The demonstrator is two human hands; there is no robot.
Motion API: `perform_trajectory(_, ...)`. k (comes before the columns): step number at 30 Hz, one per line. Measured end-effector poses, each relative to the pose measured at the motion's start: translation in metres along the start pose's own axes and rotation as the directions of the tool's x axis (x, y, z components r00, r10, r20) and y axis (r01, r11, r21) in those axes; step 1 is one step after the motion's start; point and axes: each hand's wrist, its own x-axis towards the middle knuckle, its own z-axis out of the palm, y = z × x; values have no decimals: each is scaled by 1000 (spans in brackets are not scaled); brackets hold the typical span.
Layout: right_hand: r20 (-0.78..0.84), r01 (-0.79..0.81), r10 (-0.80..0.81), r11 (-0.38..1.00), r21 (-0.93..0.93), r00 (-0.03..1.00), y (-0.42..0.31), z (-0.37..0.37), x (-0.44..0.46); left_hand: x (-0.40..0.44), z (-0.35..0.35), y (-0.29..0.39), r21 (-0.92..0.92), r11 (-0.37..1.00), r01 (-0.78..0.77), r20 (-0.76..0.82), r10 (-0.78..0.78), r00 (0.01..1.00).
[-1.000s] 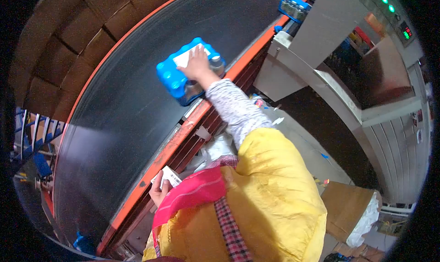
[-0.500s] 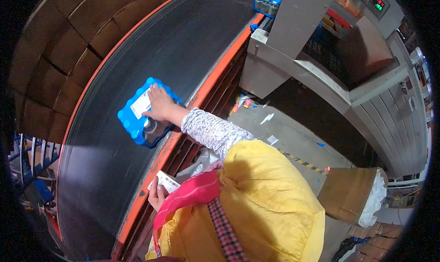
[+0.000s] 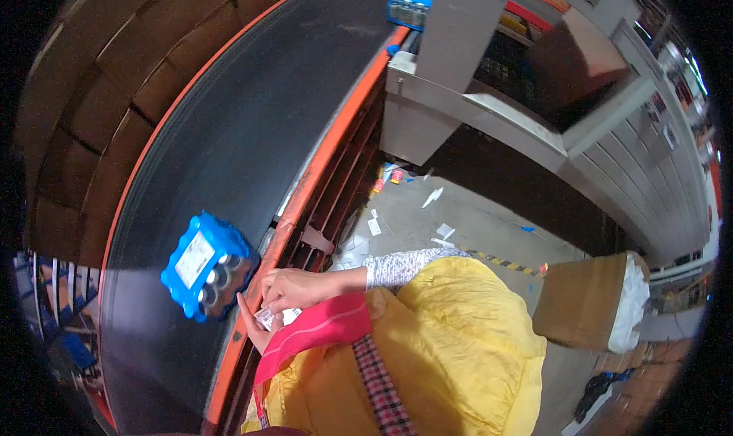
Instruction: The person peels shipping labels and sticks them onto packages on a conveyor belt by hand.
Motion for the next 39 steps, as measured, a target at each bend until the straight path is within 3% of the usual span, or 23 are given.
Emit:
perform_trajectory(2,-60,62,-68,993,-101,996,-5,-4,-10,7,0,3,-98,991,93,134,-80,988)
perform_trajectory(3,-142,110,-136,978,-177,980,-4,-4,-14,14,-6,-4,60,998,-26,215,12,976)
perform_trajectory(6,-219,37,-123,932,-361,968,-1,-7,-30,26,-4,-9,143,989,35,273,-73,959)
perform_trajectory(7,-268,29,-156,906,-422,951,3,-6,-36,28,3,-5,207,978,-42,267,-15,963)
perform_trajectory(8,-301,13,-163,896,-444,940,4,-8,-42,32,14,2,260,958,-123,277,48,960)
perform_trajectory(9,-328,-18,-149,890,-455,933,2,-12,-48,33,28,10,234,969,-83,275,16,961)
perform_trajectory(10,-353,-46,-137,885,-464,926,-2,-16,-54,41,25,-2,320,942,-97,248,15,969)
perform_trajectory(12,-420,-127,-96,872,-473,903,-5,-23,-68,54,35,-18,272,945,-180,333,83,939)
perform_trajectory(15,-551,-222,-90,852,-475,830,-17,-29,-97,86,25,-38,451,827,-336,492,83,867)
perform_trajectory(16,-591,-240,-104,847,-475,800,-21,-31,-103,87,37,-38,268,944,-194,421,66,905)
perform_trajectory(18,-687,-221,-241,830,-512,686,-28,-37,-118,84,58,-38,-156,982,110,295,-60,954)
perform_trajectory(19,-711,-219,-290,818,-532,641,-40,-41,-127,114,38,-49,-73,971,229,427,-177,887)
perform_trajectory(22,-817,-190,-342,862,-469,464,-71,-48,-155,135,51,-61,-233,967,102,296,-29,955)
perform_trajectory(23,-869,-228,-334,873,-431,366,-79,-47,-164,139,45,-59,-103,993,56,149,-41,988)
perform_trajectory(26,-971,-358,-238,909,-213,-27,-103,-38,-188,222,6,-111,32,998,50,197,-55,979)
perform_trajectory(27,-962,-436,-235,887,-154,-139,-112,-37,-196,232,-8,-105,50,997,64,336,-77,939)
perform_trajectory(28,-959,-425,-175,903,-66,-222,-113,-36,-206,208,4,-83,-71,991,109,237,-89,967)
perform_trajectory(30,-955,-310,-60,950,34,-290,-117,-28,-218,180,20,-57,-59,987,152,54,-149,987)
perform_trajectory(31,-950,-340,46,928,155,-310,-117,-23,-222,185,15,-50,150,960,238,57,-249,967)
perform_trajectory(32,-956,-380,21,915,137,-292,-123,-16,-221,185,-7,-99,408,686,-603,123,613,781)
perform_trajectory(35,-973,-444,6,889,111,-230,-133,6,-213,188,14,-88,261,796,-546,269,483,833)
perform_trajectory(36,-972,-502,-91,864,32,-218,-130,11,-209,185,20,-81,221,827,-517,323,438,839)
perform_trajectory(39,-979,-493,-116,870,-18,-169,-129,24,-199,179,21,-69,143,907,-396,487,284,826)
